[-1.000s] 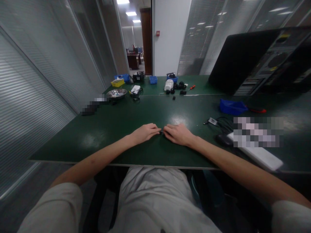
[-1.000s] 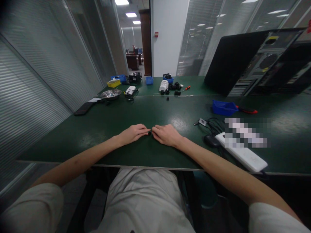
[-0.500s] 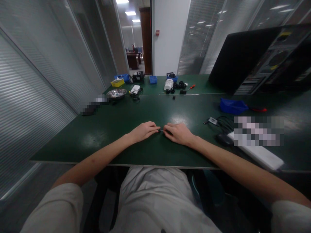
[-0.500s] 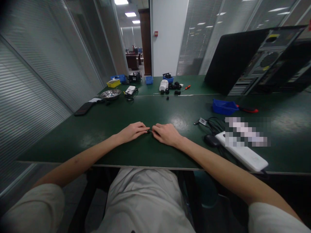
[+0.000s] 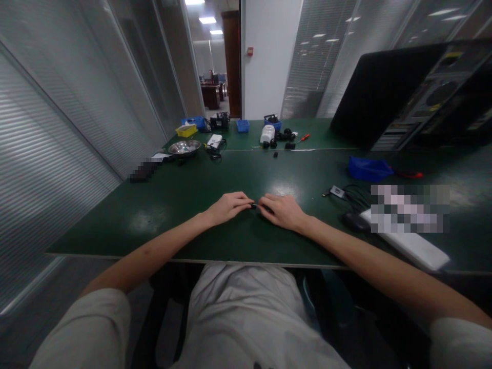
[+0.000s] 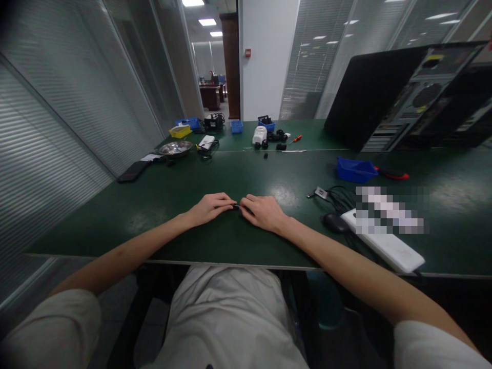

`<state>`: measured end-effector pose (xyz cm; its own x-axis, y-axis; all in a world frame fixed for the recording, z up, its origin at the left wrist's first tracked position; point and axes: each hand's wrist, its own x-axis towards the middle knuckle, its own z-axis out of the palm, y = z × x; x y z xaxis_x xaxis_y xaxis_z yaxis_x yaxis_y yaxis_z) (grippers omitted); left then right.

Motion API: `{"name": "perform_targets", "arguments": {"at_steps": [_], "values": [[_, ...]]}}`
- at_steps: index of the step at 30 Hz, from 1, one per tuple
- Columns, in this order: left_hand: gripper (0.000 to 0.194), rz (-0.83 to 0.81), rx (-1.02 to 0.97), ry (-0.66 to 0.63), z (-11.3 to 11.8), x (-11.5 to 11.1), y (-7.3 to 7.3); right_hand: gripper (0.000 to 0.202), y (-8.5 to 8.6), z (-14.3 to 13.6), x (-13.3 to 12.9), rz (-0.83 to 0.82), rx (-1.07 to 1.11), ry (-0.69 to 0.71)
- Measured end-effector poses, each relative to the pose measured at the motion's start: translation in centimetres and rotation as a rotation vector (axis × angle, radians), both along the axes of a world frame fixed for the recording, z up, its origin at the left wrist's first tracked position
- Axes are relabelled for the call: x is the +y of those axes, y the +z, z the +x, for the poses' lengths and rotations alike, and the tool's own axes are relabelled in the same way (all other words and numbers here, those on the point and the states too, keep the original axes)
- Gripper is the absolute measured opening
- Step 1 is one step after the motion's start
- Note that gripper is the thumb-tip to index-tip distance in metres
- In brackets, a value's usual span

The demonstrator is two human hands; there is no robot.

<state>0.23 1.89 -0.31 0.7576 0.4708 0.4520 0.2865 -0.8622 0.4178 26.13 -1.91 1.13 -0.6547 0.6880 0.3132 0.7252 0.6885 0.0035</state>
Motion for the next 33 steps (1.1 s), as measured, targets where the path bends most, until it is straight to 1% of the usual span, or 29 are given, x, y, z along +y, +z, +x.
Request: {"name": "perform_targets", "arguments": {"at_steps": [3, 5, 12, 15, 19, 23, 25, 33], "values": [[0.032, 0.045, 0.065, 0.003, -0.1, 0.0, 0.1, 0.034, 0.1, -0.1, -0.1, -0.003, -0.052, 0.013], [0.031, 0.041, 0.076, -0.001, -0.2, 0.0, 0.1, 0.034, 0.1, -0.2, -0.1, -0.008, -0.064, 0.016], [0.028, -0.098, -0.065, 0.016, 0.0, 0.1, 0.3, 0.034, -0.2, -0.1, 0.2, -0.048, 0.019, -0.007], [0.027, -0.127, -0.081, 0.028, 0.1, 0.2, 0.4, 0.033, -0.1, -0.1, 0.2, -0.059, 0.028, 0.014], [0.026, -0.085, -0.032, 0.032, 0.2, 0.2, 0.3, 0.034, 0.2, -0.2, 0.0, -0.046, -0.035, 0.039], [0.025, -0.054, 0.055, -0.003, 0.2, 0.2, 0.3, 0.034, 0.4, -0.5, -0.3, -0.007, -0.089, 0.062], [0.025, -0.055, 0.065, -0.011, 0.3, 0.1, 0.3, 0.033, 0.3, -0.7, -0.3, -0.001, -0.097, 0.074], [0.024, -0.13, -0.037, 0.025, 1.1, -0.1, -0.3, 0.033, -0.2, -0.8, -0.2, -0.048, -0.029, 0.048]]}}
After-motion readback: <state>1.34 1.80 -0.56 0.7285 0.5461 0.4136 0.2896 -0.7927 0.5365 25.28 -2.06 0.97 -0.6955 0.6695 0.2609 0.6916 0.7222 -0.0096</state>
